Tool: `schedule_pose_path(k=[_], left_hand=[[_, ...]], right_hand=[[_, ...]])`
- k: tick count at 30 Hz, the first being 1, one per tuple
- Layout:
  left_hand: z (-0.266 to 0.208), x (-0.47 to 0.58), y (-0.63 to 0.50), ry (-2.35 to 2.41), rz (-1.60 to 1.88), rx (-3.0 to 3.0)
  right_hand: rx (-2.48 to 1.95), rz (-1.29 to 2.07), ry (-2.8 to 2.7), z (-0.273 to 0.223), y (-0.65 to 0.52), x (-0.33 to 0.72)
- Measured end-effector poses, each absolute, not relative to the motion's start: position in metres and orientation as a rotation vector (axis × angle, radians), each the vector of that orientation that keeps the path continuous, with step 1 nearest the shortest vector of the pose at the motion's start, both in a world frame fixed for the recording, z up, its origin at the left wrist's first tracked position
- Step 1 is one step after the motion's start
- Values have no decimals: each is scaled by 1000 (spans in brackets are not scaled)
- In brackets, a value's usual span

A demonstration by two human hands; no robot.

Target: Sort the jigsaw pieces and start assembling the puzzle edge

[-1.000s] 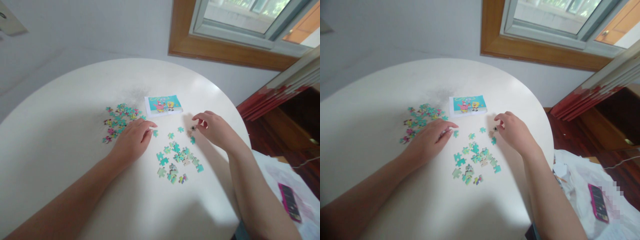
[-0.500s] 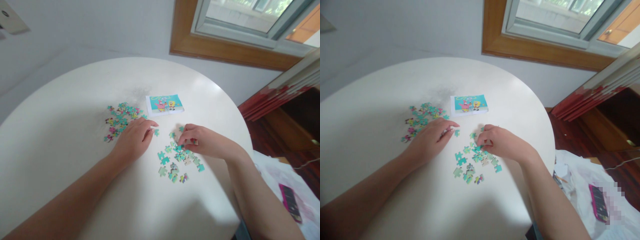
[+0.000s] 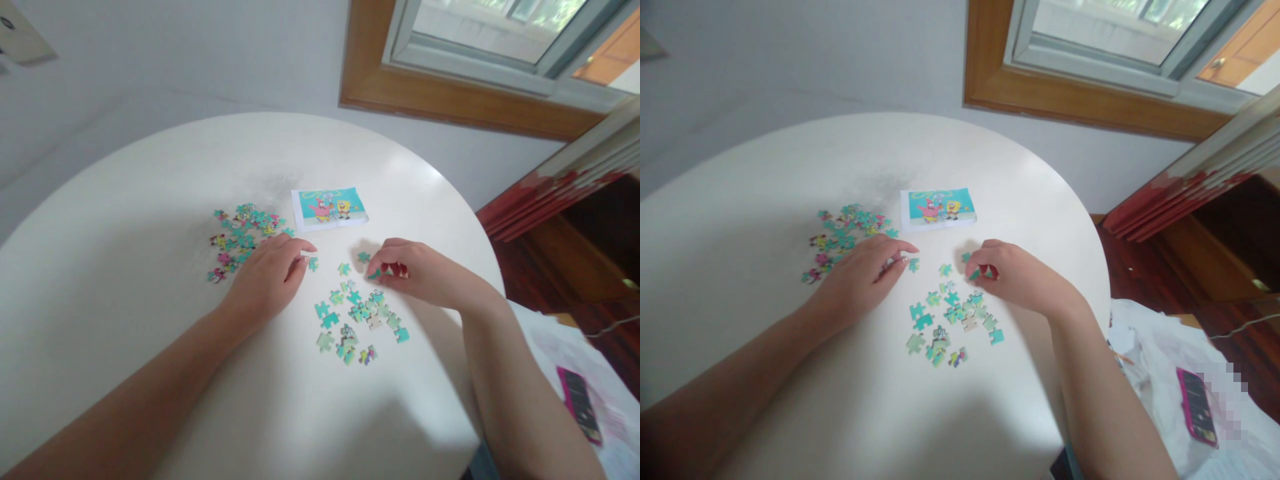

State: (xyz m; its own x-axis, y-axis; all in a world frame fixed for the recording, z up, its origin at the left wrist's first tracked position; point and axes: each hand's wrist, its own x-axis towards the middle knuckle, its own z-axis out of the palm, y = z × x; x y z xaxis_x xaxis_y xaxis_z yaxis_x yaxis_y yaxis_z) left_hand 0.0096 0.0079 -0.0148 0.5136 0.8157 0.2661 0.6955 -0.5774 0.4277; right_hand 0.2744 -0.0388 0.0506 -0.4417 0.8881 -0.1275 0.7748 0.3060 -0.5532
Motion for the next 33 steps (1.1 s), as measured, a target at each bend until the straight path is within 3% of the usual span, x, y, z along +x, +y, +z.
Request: schedule_pose_path(k=[6,26,33], left_hand=[[-12,10,6,1293,637,2487],[-12,11,6,1294,643,2474],[-10,11,6,1284,642,2466]], right_hand=[[-1262,1153,-2542,52,-46,257],[-1488,1030,-2428,51,-41,268],[-1671,782,-2334,47,-38,270]])
